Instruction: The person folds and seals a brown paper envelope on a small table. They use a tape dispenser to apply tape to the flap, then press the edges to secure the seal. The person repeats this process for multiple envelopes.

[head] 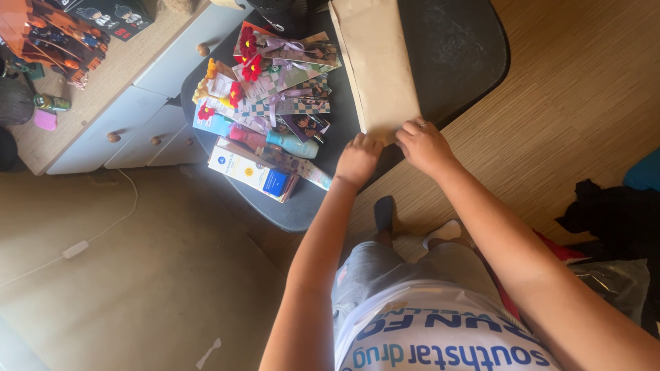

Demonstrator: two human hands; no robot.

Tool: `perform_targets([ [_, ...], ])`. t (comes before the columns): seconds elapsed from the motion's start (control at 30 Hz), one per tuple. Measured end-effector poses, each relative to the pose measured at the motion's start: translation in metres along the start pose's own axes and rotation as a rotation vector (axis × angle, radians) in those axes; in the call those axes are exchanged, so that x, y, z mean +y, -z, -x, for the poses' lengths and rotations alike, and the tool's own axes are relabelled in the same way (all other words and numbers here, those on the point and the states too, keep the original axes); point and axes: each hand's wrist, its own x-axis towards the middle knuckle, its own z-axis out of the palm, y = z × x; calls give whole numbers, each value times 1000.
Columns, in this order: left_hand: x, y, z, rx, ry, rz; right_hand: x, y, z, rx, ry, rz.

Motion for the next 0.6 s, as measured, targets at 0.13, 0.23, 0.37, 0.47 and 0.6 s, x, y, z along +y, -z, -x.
perform_targets([
  [0.13, -3, -6, -2, 22, 225, 115, 3, -7, -6, 10, -37, -16],
  [0.23, 7, -16, 2, 72, 390, 130, 2, -15, -7, -10, -80, 77],
  [0.37, 6, -27, 6, 126, 438, 176, 0, -21, -11, -81, -123, 139],
  [0.47, -2, -33, 1, 82, 561, 326, 0, -21, -12, -118, -97, 209],
  [0.6, -7, -29, -3, 97, 498, 322, -4, -19, -13, -139, 28, 213],
])
